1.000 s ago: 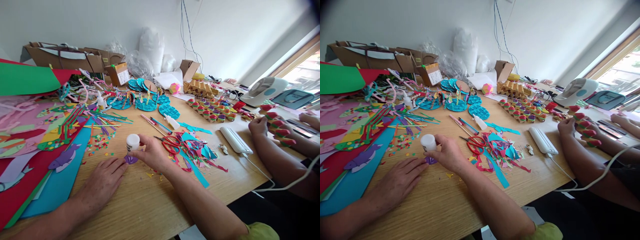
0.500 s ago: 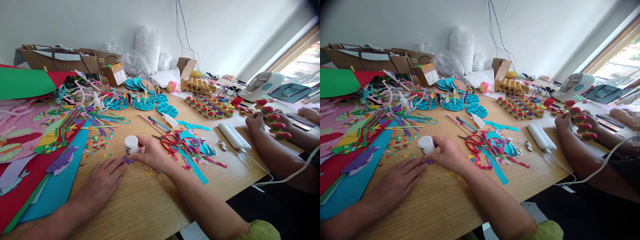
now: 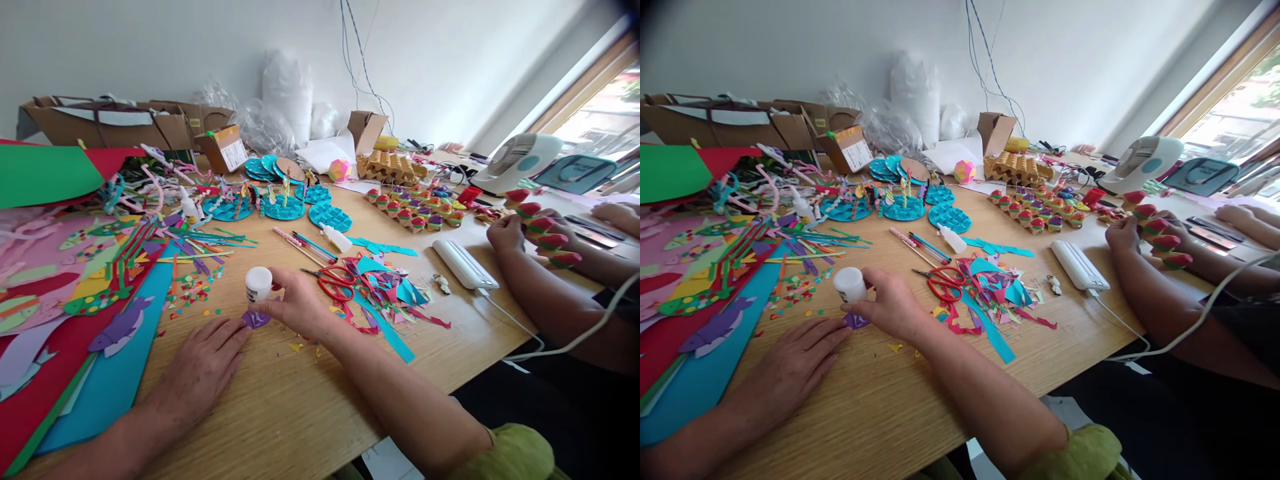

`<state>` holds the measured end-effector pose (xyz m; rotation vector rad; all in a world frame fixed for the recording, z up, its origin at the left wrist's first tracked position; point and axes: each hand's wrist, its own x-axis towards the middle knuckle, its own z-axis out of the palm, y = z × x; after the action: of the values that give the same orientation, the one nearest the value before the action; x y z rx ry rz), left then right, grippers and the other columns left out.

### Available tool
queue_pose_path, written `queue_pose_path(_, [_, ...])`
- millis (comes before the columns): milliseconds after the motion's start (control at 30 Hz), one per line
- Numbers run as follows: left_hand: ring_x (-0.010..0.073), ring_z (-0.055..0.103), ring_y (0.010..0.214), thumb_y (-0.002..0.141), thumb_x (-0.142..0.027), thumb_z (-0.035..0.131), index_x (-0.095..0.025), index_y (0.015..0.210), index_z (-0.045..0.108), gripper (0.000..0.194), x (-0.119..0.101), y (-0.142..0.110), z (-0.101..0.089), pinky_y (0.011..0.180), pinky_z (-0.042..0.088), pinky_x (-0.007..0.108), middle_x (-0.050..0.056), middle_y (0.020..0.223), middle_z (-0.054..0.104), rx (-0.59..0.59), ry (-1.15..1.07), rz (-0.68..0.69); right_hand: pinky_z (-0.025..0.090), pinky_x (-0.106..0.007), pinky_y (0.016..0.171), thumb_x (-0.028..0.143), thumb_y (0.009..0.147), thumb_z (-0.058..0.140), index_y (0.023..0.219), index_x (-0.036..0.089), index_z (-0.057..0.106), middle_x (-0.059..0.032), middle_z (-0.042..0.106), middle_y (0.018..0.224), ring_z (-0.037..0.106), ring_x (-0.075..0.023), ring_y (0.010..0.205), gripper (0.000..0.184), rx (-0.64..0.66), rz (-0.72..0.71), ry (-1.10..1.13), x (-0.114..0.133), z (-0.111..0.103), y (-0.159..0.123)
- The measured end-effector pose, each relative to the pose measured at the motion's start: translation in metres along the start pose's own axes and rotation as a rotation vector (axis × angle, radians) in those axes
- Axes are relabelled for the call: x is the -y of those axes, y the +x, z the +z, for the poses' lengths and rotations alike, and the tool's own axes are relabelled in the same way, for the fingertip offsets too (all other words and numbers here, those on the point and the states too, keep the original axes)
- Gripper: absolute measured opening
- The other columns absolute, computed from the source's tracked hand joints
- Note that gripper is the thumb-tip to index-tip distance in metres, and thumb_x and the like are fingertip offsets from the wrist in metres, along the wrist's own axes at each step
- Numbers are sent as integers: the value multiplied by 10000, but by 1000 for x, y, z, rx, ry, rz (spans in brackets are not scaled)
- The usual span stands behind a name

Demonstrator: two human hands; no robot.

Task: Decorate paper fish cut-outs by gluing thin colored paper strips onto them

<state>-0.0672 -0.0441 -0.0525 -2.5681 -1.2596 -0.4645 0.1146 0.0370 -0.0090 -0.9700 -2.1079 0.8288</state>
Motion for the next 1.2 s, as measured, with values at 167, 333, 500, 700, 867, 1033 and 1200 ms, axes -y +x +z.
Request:
queue_pose_path(167, [216,573,986,901,-238,325,-180,1050,603,321,0,0,-1,826,494,377,62,1067,644,28,-11,-21,370,-210,603,310,682,681,804,166,586,13,593,740,517,-120,687,212,17,3,-2,-1,3,0])
queue_pose_path(333, [212,579,984,901,-228,314,-177,1052,602,329,0,1,-2,825,502,372,61,1064,645,31,0,-20,371,-213,606,313,670,689,802,169,583,14,594,745,521,-122,692,222,20,3,2,0,5,1])
queue_pose_path(500, [214,581,977,907,-231,310,-167,1049,598,327,0,0,1,830,503,370,62,1064,644,17,24,-5,378,-216,619,303,680,684,833,172,581,12,595,757,524,-125,703,227,27,-1,11,0,6,1])
queue_pose_path(700, [226,577,974,907,-208,302,-139,1058,590,333,0,-1,1,812,509,388,82,1065,641,22,21,16,370,-213,605,298,682,684,817,157,579,8,590,745,524,-124,691,221,22,-21,18,-1,8,2])
queue_pose_path(867, [225,581,953,905,-206,317,-133,1046,597,322,0,1,-1,804,506,388,86,1047,646,9,25,25,372,-220,613,293,683,688,828,155,582,2,597,760,525,-129,697,227,34,-3,-30,1,2,2])
queue_pose_path(1033, [217,582,945,916,-228,299,-144,1019,608,336,-1,1,-2,794,504,370,74,1032,653,-17,33,24,363,-226,604,268,674,693,768,145,576,3,582,717,503,-125,664,194,56,22,-115,4,-11,1])
queue_pose_path(1200, [204,586,929,922,-231,281,-144,1013,610,352,-1,4,-2,796,499,352,62,1006,661,-32,42,32,368,-226,618,269,688,679,808,156,583,0,611,759,523,-131,692,190,110,32,-75,5,-13,-2])
